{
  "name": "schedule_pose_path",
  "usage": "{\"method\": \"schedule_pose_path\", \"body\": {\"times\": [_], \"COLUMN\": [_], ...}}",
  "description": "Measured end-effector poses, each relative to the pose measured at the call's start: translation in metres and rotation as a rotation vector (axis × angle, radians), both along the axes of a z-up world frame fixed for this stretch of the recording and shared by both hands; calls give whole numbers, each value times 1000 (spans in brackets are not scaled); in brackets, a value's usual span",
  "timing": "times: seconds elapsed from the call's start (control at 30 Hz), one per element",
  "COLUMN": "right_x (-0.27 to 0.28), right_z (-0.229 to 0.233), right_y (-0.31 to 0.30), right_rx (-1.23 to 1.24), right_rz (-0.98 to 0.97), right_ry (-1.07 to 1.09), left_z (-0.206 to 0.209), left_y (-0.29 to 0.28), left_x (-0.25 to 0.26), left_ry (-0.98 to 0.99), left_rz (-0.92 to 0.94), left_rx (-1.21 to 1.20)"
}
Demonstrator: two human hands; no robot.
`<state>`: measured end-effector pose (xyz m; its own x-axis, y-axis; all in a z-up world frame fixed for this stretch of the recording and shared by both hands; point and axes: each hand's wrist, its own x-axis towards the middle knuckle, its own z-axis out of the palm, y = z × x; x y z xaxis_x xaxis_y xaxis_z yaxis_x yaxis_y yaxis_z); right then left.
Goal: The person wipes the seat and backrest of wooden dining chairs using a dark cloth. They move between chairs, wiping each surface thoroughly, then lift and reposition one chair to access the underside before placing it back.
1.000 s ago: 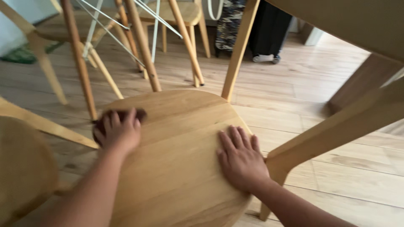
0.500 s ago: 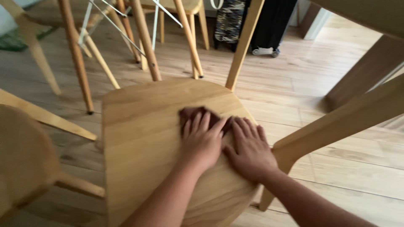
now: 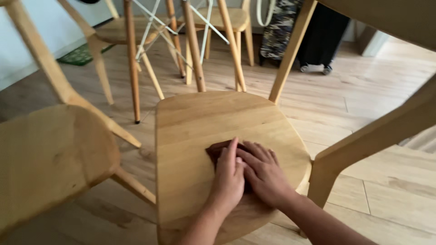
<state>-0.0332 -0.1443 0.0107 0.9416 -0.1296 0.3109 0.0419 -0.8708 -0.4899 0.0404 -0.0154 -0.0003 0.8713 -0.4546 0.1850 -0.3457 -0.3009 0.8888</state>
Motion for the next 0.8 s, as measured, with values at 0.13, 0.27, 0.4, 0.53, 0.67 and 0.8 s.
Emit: {"method": "schedule_pose_path", "body": {"times": [0.13, 0.27, 0.4, 0.53, 0.67, 0.8], "right_x": [-9, -15, 33, 55, -11, -28], "right_z": [17, 32, 45, 30, -4, -4], "right_y": [39, 28, -24, -12, 4, -64], "right_rx": [-260, -368, -260, -493, -502, -495], "right_rz": [236, 253, -72, -164, 105, -202], "right_ry": [27, 15, 225, 326, -165, 160], "left_z": [8, 11, 3, 1, 1, -3], "left_y": [38, 80, 95, 87, 84, 89], "left_x": [9, 40, 62, 76, 79, 72], "left_ry": [-277, -532, -665, -611, -640, -650], "left_rz": [290, 266, 218, 246, 262, 277], "left_rx": [-106, 190, 473, 594, 577, 589]}}
